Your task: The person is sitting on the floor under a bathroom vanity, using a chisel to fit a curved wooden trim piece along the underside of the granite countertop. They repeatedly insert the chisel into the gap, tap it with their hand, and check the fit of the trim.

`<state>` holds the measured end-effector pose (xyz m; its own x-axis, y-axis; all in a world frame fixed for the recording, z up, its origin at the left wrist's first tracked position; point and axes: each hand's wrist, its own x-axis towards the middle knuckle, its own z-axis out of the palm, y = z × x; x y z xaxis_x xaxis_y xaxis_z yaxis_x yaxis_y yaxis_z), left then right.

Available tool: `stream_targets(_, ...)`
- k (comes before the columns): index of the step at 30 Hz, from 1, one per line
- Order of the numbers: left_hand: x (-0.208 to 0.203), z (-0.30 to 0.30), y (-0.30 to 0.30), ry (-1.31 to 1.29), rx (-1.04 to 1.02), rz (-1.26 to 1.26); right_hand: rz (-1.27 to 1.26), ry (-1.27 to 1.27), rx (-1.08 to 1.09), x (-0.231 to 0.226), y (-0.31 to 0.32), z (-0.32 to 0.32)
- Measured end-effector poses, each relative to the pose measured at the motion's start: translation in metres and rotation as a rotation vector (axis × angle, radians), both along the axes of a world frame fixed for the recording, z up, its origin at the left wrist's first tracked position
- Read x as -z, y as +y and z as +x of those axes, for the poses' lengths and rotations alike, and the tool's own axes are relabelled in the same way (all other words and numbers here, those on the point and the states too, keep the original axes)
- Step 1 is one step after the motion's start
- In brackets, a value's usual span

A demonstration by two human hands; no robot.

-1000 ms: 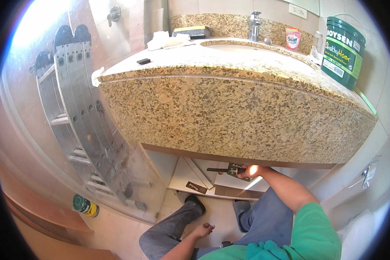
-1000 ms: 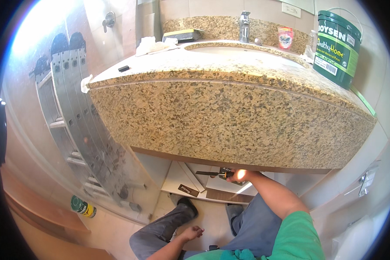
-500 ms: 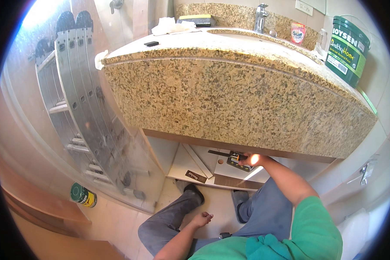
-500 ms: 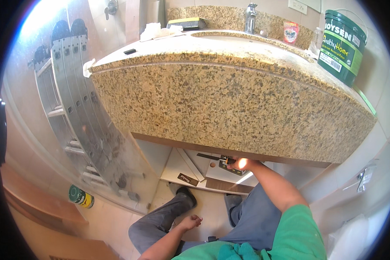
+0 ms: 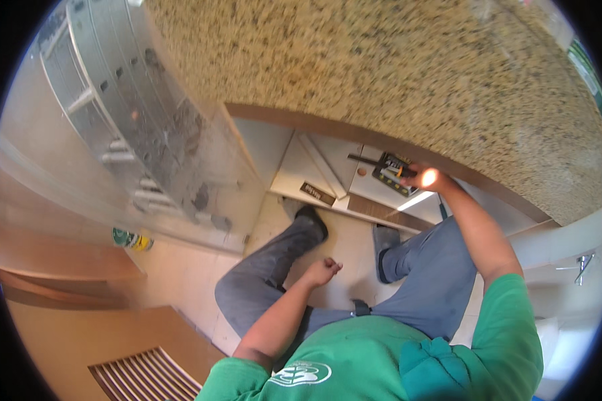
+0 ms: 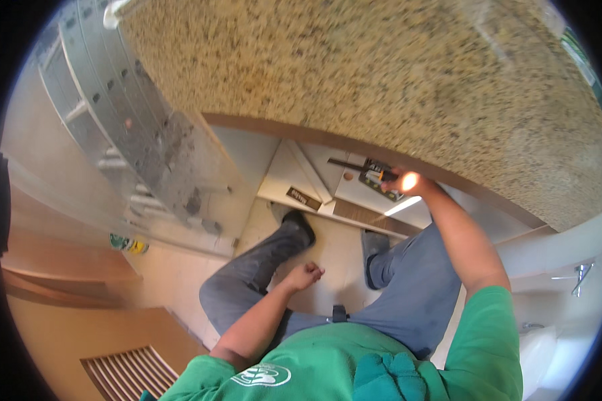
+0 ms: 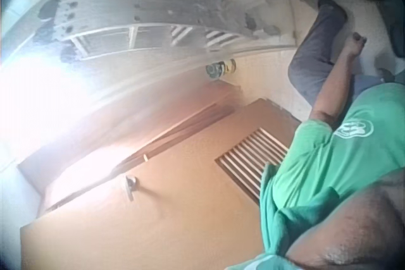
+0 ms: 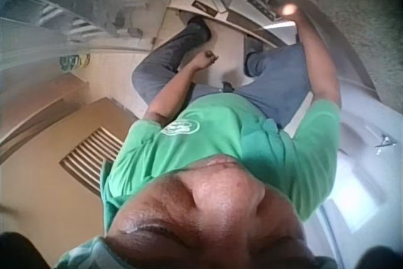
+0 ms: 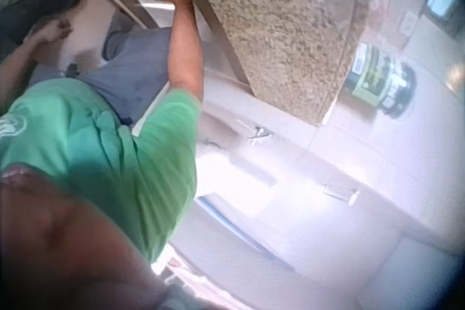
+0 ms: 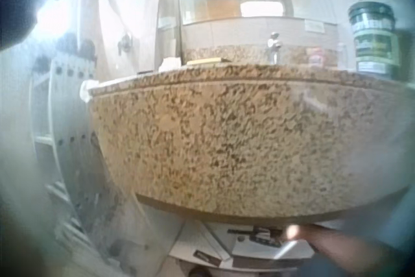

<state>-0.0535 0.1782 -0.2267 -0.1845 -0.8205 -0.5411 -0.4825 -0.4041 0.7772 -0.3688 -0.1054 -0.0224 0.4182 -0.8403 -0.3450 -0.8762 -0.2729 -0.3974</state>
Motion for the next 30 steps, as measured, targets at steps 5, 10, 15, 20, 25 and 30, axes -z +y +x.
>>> stream_targets(5,0.0,0.011,0.012,-0.026,-0.041,0.011,0.075,0.062,0.1,-0.005,0.009,0.025)
stream_targets(10,-0.018,-0.01,-0.006,-0.01,0.01,-0.015,0.14,-0.006,0.146,-0.016,0.017,-0.017)
stream_targets(15,-0.027,-0.008,-0.001,0.036,-0.061,-0.058,0.195,-0.177,0.159,-0.019,0.029,-0.014)
stream_targets(20,-0.032,-0.01,-0.007,0.061,-0.056,-0.1,0.199,-0.063,0.252,-0.018,0.029,-0.037)
stream_targets(25,-0.045,-0.013,-0.008,0.1,-0.042,-0.172,0.246,0.006,0.261,-0.015,0.04,-0.046)
stream_targets(30,-0.051,-0.008,-0.01,0.143,-0.055,-0.136,0.245,0.117,0.254,-0.01,0.043,-0.049)
